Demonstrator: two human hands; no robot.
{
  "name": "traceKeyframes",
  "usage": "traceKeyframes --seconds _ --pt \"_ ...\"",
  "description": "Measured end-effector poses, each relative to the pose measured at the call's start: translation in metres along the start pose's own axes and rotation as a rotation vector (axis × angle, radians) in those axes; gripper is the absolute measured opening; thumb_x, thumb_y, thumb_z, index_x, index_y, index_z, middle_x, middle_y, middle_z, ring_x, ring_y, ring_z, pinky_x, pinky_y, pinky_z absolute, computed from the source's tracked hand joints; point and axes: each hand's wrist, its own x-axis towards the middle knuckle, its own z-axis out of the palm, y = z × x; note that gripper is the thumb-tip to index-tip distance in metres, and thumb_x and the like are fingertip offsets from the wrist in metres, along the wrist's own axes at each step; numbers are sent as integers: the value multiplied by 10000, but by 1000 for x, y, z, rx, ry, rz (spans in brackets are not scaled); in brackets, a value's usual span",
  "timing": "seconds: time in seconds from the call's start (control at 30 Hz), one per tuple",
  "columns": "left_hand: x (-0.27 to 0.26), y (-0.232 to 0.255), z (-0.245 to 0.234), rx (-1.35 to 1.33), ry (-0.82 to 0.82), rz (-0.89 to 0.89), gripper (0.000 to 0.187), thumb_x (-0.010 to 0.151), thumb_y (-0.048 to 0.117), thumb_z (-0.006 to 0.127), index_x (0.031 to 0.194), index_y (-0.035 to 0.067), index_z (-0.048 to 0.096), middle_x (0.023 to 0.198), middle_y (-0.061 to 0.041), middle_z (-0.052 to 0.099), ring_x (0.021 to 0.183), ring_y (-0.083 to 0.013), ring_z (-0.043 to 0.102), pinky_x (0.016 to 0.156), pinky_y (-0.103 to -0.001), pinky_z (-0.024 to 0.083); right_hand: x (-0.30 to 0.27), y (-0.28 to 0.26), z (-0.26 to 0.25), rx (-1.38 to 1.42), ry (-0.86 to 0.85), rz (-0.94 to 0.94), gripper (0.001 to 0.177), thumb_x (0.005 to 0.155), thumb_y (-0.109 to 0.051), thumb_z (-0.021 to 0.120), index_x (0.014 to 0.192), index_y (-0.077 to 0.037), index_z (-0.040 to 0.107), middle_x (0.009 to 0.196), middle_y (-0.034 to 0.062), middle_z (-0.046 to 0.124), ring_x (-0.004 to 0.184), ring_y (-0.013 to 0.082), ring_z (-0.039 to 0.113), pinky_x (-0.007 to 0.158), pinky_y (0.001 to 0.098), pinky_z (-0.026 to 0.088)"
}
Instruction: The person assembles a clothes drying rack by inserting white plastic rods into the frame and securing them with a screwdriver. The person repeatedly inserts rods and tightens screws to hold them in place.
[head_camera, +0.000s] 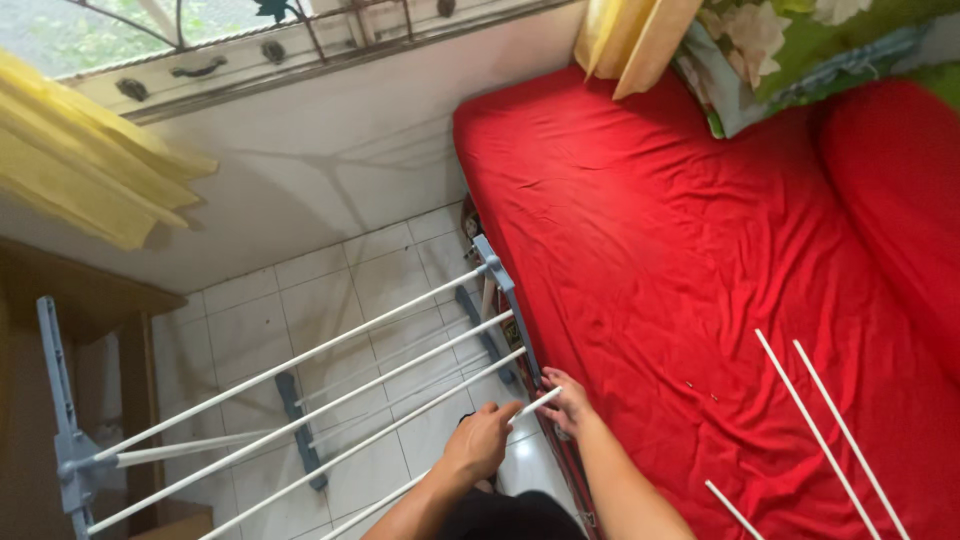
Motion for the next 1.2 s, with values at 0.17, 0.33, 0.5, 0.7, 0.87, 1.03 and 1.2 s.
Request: traceKeyframes --seconds 0.17,0.33,0.5,0.7,0.87,1.03,1.2 --pt "5 3 -10 50 8 -24 367 970 113 551 1313 228 619 1034 -184 630 930 -413 649 801 -507 514 -8 -14 -17 -137 -109 32 319 993 -154 597 1304 -102 647 1079 85 678 921 228 634 791 398 552" --pt "9 0 3 103 -5 -91 408 949 87 537 1316 235 640 1030 -148 645 947 -368 657 805 -482 523 -24 -21 -44 -180 -182 38 283 966 -147 635 1228 -42 652 1001 51 703 869 195 666 791 374 590" --pt "0 5 24 105 47 -106 432 929 76 548 1304 257 664 1056 -120 656 969 -344 663 818 -469 526 -46 -35 -57 -266 -303 -117 265 978 -191 651 1173 -14 678 952 55 701 854 167 659 786 366 596" --pt "-7 12 35 123 94 -106 462 911 32 531 1287 258 675 1040 -89 672 967 -316 672 823 -448 530 -68 -49 -49 -297 -290 -159 255 993 -221 634 1163 -37 679 944 50 693 854 159 653 793 364 586" --pt "-18 25 36 133 192 -69 439 914 41 546 1268 260 687 973 -115 643 908 -338 660 783 -465 522 -80 -54 -42 -276 -300 -171 253 987 -221 630 1150 -33 675 949 49 698 876 175 679 836 392 609" --pt "-24 34 33 140 210 -101 456 909 22 531 1257 273 686 979 -103 636 892 -347 653 759 -477 522 -86 -53 -43 -227 -325 -187 253 981 -214 645 1150 -29 676 940 59 701 868 180 690 836 395 609" --pt "-31 38 36 136 223 -82 433 917 42 557 1261 273 681 974 -102 634 879 -345 650 745 -474 521 -94 -50 -43 -217 -290 -192 258 970 -211 659 1153 -31 690 943 58 704 865 170 694 838 372 621"
